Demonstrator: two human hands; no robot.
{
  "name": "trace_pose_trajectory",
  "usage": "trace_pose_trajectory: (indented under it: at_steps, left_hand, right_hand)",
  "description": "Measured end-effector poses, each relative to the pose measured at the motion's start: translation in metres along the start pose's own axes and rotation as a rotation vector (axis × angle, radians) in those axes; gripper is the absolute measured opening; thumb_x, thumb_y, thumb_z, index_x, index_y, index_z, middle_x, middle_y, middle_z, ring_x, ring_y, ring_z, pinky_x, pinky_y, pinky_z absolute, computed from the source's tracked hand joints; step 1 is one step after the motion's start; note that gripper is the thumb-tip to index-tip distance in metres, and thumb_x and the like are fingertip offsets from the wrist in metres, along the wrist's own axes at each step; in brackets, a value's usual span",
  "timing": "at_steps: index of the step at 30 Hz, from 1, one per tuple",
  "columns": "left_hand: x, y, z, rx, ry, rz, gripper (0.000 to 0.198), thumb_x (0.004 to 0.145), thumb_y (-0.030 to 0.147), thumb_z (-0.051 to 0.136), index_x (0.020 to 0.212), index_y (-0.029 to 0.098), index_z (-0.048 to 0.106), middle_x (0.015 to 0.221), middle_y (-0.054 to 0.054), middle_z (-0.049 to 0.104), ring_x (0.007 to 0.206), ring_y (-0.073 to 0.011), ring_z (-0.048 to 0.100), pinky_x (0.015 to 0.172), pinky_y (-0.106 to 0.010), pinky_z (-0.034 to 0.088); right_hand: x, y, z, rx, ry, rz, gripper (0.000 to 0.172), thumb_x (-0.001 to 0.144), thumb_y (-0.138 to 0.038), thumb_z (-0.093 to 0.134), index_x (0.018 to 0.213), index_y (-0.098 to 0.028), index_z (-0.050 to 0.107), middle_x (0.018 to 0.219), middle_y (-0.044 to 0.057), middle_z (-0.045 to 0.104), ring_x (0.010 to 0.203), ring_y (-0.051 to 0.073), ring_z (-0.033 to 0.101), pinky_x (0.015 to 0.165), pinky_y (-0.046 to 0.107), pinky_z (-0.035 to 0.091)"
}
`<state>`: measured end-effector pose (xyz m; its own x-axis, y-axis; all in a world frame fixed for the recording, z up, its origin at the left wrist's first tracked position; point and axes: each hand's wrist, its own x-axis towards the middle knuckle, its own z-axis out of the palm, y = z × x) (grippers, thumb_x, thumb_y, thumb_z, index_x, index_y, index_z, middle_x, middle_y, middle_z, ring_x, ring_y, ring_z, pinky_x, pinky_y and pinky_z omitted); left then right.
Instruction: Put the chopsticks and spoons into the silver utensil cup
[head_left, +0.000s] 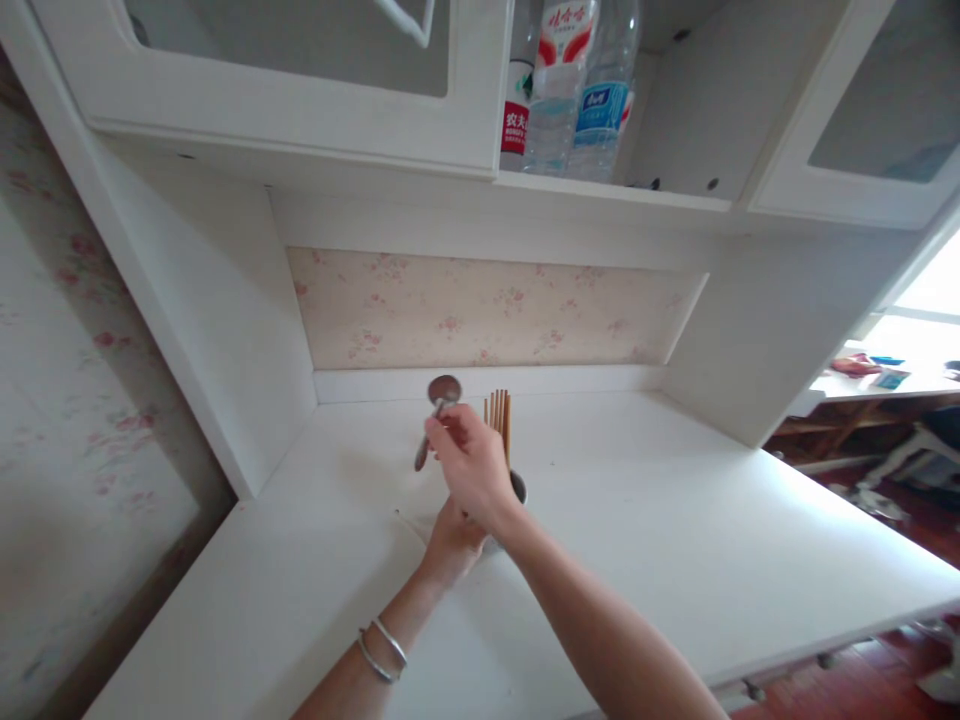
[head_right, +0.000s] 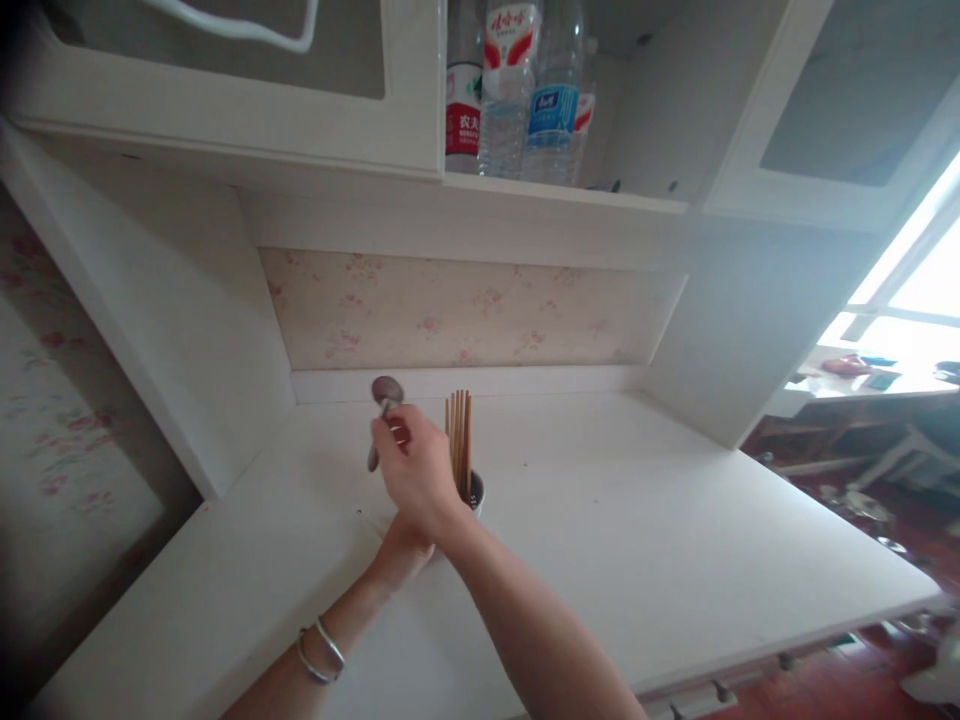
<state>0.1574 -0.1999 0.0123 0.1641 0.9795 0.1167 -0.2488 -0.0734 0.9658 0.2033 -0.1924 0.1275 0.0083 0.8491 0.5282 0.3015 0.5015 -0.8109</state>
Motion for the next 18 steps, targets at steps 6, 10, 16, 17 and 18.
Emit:
trace_pose_trajectory:
  at_steps: [6,10,16,17,18]
  left_hand:
    - [-0.004,0.007,0.003,-0.008,-0.144,0.036,0.062,0.07,0.039,0.072,0.124,0.019,0.049,0.118,-0.011,0.061,0.1,-0.0241,0.06,0.086,-0.033,0.045]
    - [-0.003,0.003,0.004,0.004,-0.124,0.048,0.063,0.068,0.039,0.074,0.123,0.019,0.05,0.119,-0.012,0.061,0.101,-0.0249,0.06,0.088,-0.035,0.044]
    - [-0.004,0.006,0.006,0.056,-0.115,0.078,0.06,0.071,0.039,0.071,0.124,0.018,0.051,0.122,-0.012,0.059,0.107,-0.0257,0.058,0.093,-0.036,0.043]
    - [-0.005,0.007,0.006,0.073,-0.117,0.076,0.06,0.072,0.039,0.071,0.124,0.018,0.05,0.122,-0.011,0.059,0.108,-0.0255,0.057,0.093,-0.036,0.043]
    - [-0.004,0.007,0.006,0.09,-0.115,0.075,0.06,0.073,0.039,0.07,0.125,0.018,0.049,0.122,-0.011,0.059,0.108,-0.0255,0.057,0.094,-0.036,0.042]
  right_hand:
    - [-0.016,0.051,-0.065,0.297,0.354,0.17,0.021,0.08,-0.04,0.058,0.076,-0.02,0.054,0.068,-0.003,0.054,0.059,0.012,0.048,0.058,0.025,0.042]
    - [-0.033,0.089,-0.076,0.221,0.358,0.253,0.021,0.077,-0.04,0.061,0.074,-0.019,0.057,0.071,-0.001,0.056,0.066,0.014,0.05,0.063,0.026,0.042]
    - [-0.05,0.118,-0.069,0.145,0.24,0.303,0.024,0.076,-0.043,0.062,0.076,-0.018,0.061,0.081,0.003,0.06,0.074,0.017,0.056,0.064,0.028,0.045]
    - [-0.051,0.12,-0.069,0.15,0.228,0.312,0.025,0.077,-0.043,0.062,0.08,-0.018,0.062,0.084,0.004,0.061,0.076,0.017,0.058,0.065,0.028,0.046]
    - [-0.052,0.121,-0.069,0.155,0.213,0.314,0.026,0.077,-0.044,0.061,0.085,-0.019,0.063,0.088,0.004,0.062,0.078,0.018,0.059,0.066,0.029,0.046]
